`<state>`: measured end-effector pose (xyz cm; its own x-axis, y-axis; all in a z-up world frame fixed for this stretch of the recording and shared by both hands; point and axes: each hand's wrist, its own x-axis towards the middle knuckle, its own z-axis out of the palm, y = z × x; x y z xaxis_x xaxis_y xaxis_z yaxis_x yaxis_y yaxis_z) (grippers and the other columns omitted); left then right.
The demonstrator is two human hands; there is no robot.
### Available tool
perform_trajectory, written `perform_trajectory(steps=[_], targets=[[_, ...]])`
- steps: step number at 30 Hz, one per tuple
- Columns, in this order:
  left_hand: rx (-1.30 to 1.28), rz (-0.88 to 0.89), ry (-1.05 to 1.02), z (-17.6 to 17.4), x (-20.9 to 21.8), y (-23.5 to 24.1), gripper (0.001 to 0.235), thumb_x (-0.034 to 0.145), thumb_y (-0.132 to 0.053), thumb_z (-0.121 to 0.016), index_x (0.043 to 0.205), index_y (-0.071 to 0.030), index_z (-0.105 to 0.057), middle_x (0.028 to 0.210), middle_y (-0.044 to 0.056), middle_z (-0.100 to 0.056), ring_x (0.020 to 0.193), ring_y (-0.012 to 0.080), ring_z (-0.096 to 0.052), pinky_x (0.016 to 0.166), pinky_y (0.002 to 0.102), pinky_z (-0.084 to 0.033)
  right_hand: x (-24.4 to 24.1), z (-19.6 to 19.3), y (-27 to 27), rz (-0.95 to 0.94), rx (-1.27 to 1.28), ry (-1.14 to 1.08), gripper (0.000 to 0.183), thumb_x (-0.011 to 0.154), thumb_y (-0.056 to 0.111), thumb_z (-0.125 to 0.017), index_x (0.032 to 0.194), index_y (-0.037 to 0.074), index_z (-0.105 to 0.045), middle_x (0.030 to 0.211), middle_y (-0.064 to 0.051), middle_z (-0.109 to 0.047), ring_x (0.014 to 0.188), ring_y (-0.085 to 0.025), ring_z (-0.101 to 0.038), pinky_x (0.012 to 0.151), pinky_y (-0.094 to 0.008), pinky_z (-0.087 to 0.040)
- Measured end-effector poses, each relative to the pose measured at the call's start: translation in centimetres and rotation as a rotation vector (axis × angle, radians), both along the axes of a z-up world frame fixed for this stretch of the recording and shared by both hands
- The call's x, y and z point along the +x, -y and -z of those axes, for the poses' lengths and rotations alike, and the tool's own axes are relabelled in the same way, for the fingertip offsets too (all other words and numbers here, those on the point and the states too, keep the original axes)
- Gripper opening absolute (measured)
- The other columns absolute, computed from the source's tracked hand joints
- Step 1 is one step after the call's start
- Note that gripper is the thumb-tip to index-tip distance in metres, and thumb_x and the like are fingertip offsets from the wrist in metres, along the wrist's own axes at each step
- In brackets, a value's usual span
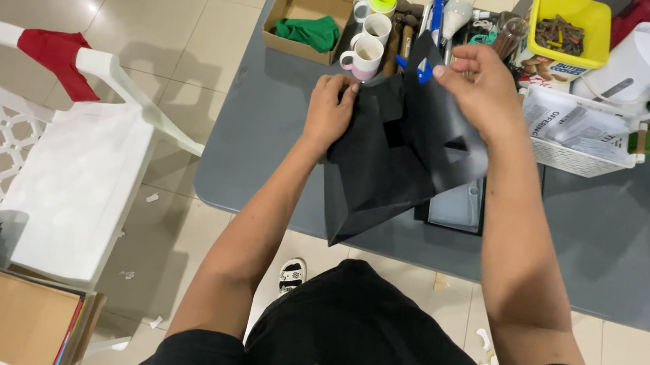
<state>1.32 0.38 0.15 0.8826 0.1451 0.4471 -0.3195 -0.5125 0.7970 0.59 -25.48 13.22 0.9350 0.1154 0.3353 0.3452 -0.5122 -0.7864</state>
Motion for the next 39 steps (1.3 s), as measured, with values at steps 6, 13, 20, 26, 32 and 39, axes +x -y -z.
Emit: perform_trajectory(steps=[6, 13, 20, 26, 32, 39], targets=[[-0.041, 0.043, 0.087, 0.8, 0.8, 0.9, 0.017, 0.099, -0.02, -0.066, 0.104, -0.004, -0.069, 0.099, 0.018, -0.065, 0.091, 0.0356, -0.066, 0.081, 0.043, -0.053, 1.7, 3.1, 0.3, -0.16, 0.249, -0.358, 0.039, 0.086, 0.016, -0.082, 0.117, 0.005, -0.061, 0.1, 0.0, -0.066, 0.087, -0.007, -0.063, 0.074, -0.022, -0.052], [-0.029, -0.136, 0.146, -0.2, -0.9, 1.9, 0.02, 0.103, -0.02, -0.064, 0.106, -0.001, -0.065, 0.108, 0.018, -0.063, 0.102, 0.0371, -0.061, 0.09, 0.045, -0.05, 1.8, 6.5, -1.7, -0.115, 0.459, -0.304, 0.024, 0.088, 0.005, -0.074, 0.107, 0.0, -0.06, 0.092, -0.003, -0.072, 0.085, -0.01, -0.067, 0.078, -0.023, -0.051], [0.025, -0.193, 0.025, -2.0, -7.4, 1.7, 0.022, 0.097, -0.016, -0.068, 0.113, -0.002, -0.069, 0.141, 0.028, -0.045, 0.131, 0.0467, -0.048, 0.109, 0.05, -0.043, 0.0, 6.2, -2.4, -0.071, 0.539, -0.152, 0.022, 0.088, -0.001, -0.067, 0.108, 0.0, -0.059, 0.094, -0.007, -0.071, 0.087, -0.013, -0.068, 0.082, -0.025, -0.053], [0.064, -0.164, -0.237, -5.2, -10.0, 2.9, 0.039, 0.094, -0.021, -0.068, 0.129, -0.006, -0.064, 0.151, 0.026, -0.04, 0.132, 0.0476, -0.046, 0.109, 0.05, -0.043, -1.4, 5.5, -2.0, -0.001, 0.534, -0.084, 0.022, 0.09, -0.001, -0.068, 0.11, 0.001, -0.058, 0.095, -0.005, -0.069, 0.088, -0.012, -0.067, 0.082, -0.025, -0.053], [0.186, -0.146, -0.38, -6.8, -7.5, 5.6, 0.046, 0.089, -0.022, -0.069, 0.132, -0.007, -0.062, 0.155, 0.025, -0.035, 0.138, 0.0466, -0.039, 0.11, 0.052, -0.037, -1.0, 6.4, -0.5, 0.039, 0.593, -0.029, 0.023, 0.092, -0.002, -0.069, 0.112, 0.001, -0.058, 0.097, -0.004, -0.066, 0.091, -0.011, -0.062, 0.085, -0.026, -0.05], [0.164, -0.269, -0.237, -3.7, -7.6, 7.8, 0.037, 0.088, -0.011, -0.064, 0.124, -0.002, -0.069, 0.154, 0.032, -0.036, 0.141, 0.049, -0.038, 0.116, 0.052, -0.033, -2.4, 6.3, 0.3, -0.172, 0.753, -0.225, 0.025, 0.098, 0.009, -0.066, 0.12, 0.006, -0.054, 0.104, -0.006, -0.069, 0.101, -0.012, -0.064, 0.095, -0.026, -0.049]])
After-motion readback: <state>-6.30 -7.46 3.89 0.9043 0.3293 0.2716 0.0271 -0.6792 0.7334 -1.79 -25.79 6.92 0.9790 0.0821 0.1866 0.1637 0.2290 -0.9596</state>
